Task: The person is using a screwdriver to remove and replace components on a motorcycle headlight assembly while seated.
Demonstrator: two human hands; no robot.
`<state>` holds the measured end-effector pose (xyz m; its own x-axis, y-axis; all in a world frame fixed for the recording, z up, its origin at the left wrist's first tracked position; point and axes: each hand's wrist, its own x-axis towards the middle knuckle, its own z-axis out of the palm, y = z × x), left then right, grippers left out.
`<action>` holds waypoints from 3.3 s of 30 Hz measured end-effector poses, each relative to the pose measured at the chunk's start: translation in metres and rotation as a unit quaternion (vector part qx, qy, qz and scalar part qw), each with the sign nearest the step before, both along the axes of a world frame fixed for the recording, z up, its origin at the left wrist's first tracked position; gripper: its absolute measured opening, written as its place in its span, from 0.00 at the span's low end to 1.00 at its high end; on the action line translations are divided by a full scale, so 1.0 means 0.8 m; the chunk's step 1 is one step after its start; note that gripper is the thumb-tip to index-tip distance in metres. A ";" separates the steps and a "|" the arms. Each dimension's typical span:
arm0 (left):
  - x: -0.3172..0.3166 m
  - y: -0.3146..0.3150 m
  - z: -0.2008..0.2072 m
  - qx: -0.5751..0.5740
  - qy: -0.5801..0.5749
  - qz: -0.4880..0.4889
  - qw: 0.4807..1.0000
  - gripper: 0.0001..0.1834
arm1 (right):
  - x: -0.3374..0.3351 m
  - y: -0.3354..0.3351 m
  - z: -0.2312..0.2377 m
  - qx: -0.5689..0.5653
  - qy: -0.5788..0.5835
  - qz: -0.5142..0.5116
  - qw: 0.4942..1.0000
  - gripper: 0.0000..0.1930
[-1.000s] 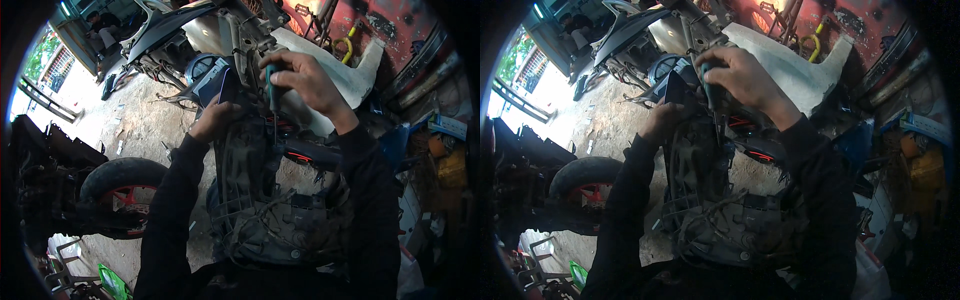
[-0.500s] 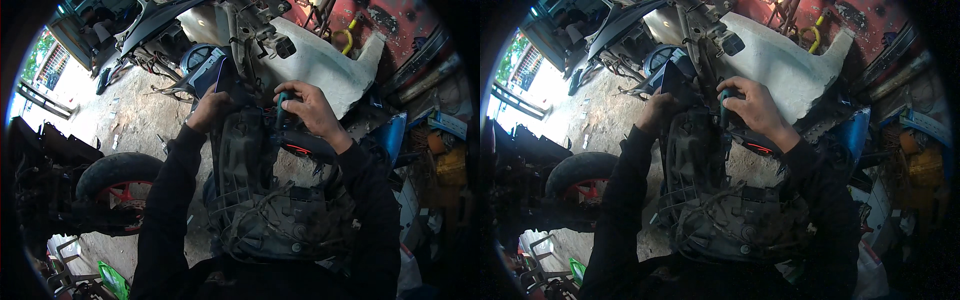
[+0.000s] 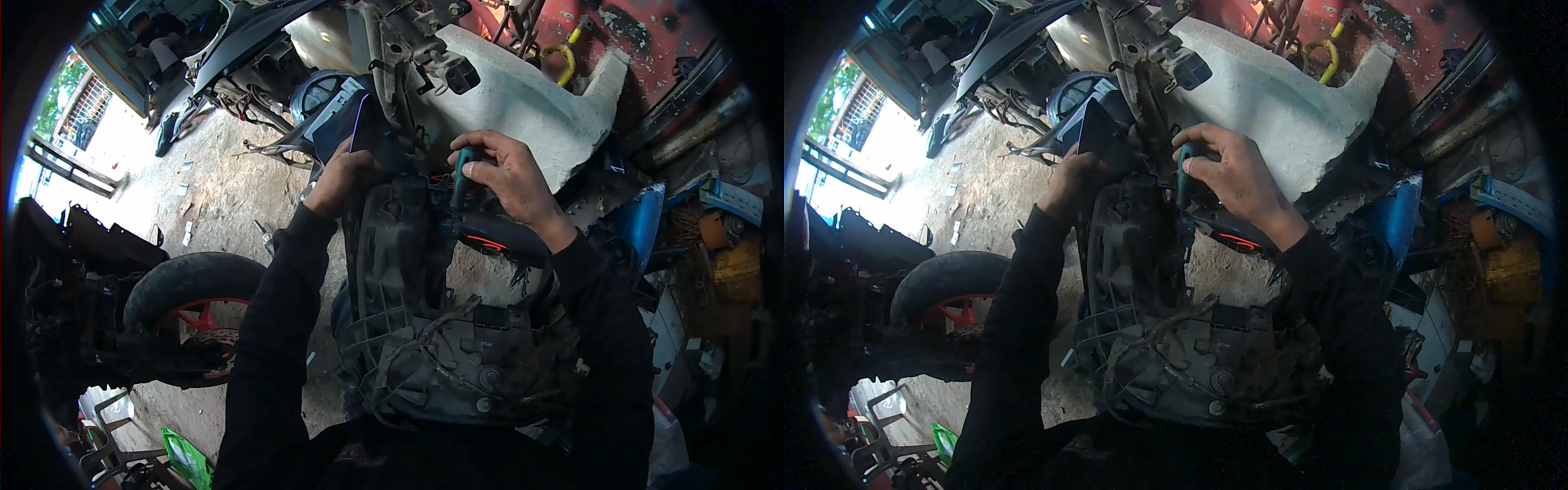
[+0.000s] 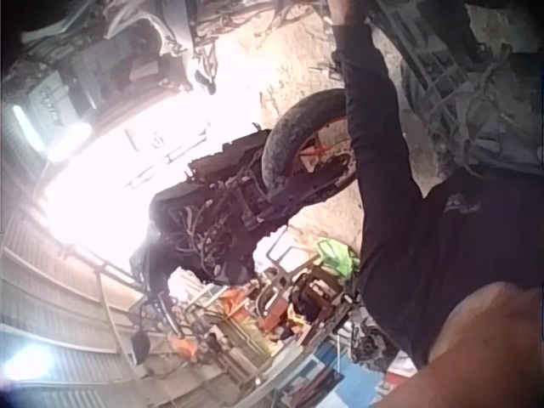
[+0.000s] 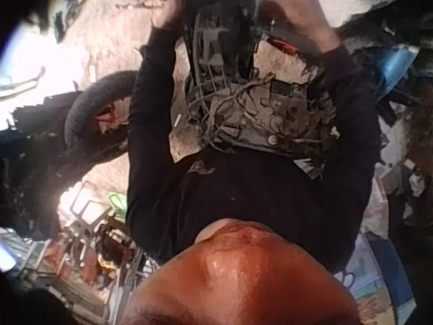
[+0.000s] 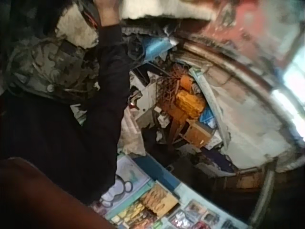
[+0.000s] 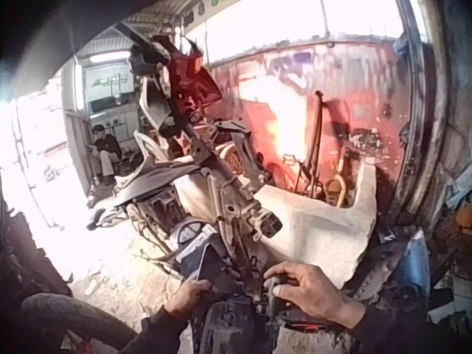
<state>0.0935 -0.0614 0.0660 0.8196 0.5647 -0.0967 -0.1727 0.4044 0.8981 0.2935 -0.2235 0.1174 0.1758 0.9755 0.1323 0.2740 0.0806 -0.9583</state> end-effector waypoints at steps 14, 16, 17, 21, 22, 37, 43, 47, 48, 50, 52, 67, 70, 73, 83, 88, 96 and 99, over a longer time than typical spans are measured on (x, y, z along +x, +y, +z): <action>0.001 0.015 -0.027 0.023 0.004 0.016 1.000 0.23 | 0.004 0.003 -0.009 0.011 -0.002 -0.001 1.000 0.15; 0.004 0.012 -0.024 0.053 0.009 0.013 0.998 0.23 | 0.006 0.003 -0.012 0.014 -0.010 -0.004 1.000 0.16; 0.005 0.011 -0.021 0.031 -0.003 0.005 1.000 0.24 | 0.007 0.003 -0.013 0.013 -0.010 -0.007 1.000 0.16; 0.004 0.005 -0.010 0.008 -0.033 -0.005 0.999 0.25 | 0.008 0.005 -0.019 0.025 -0.019 -0.012 0.999 0.15; 0.004 0.005 -0.009 0.007 -0.033 -0.008 0.999 0.25 | 0.009 0.006 -0.021 0.018 -0.019 -0.015 1.000 0.15; -0.015 -0.003 -0.001 0.014 -0.048 0.048 0.998 0.24 | 0.006 -0.002 -0.005 -0.008 -0.017 -0.058 0.998 0.15; -0.025 -0.042 0.041 0.055 0.009 0.106 0.993 0.26 | 0.009 -0.010 0.004 -0.023 -0.041 -0.063 0.997 0.16; -0.031 -0.053 0.026 0.172 0.045 0.130 0.975 0.14 | 0.009 -0.017 0.011 -0.030 -0.090 -0.084 0.992 0.16; -0.026 -0.057 0.022 0.214 0.066 0.143 0.964 0.11 | 0.010 -0.022 0.016 -0.027 -0.092 -0.082 0.992 0.16; -0.018 -0.061 0.017 0.273 0.079 0.143 0.948 0.05 | 0.013 -0.034 0.026 -0.037 -0.102 -0.079 0.991 0.17; -0.006 -0.077 0.023 0.286 0.070 0.131 0.947 0.03 | 0.025 -0.047 0.031 -0.006 -0.089 -0.037 0.995 0.17; 0.009 -0.156 0.083 0.207 0.128 0.129 0.961 0.30 | -0.010 -0.090 0.034 0.098 -0.096 -0.065 0.988 0.17; 0.010 -0.169 0.078 0.118 -0.050 0.137 0.982 0.29 | -0.029 -0.083 0.017 0.121 0.123 -0.053 0.984 0.14; -0.004 -0.148 0.058 0.157 0.034 0.134 0.978 0.30 | -0.041 -0.074 0.011 0.027 0.330 0.076 0.941 0.14; -0.084 -0.143 0.062 0.120 -0.008 0.112 0.986 0.31 | -0.093 -0.053 -0.026 0.030 0.409 0.114 0.905 0.15; -0.102 -0.140 0.058 0.100 0.025 0.152 0.983 0.30 | -0.120 -0.032 -0.024 0.147 0.000 -0.034 0.989 0.15; -0.107 -0.140 0.028 0.130 0.079 0.182 0.971 0.28 | -0.135 -0.012 -0.042 0.092 0.092 0.049 0.990 0.16; -0.114 -0.132 0.014 0.120 0.025 0.189 0.974 0.27 | -0.127 -0.013 -0.041 -0.081 0.373 0.120 0.917 0.17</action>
<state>0.0024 -0.1670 0.0772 0.5456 0.8370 0.0415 -0.2225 0.0970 0.9701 0.1917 -0.2337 0.0847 -0.0644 0.9940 -0.0878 -0.4684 -0.1078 -0.8769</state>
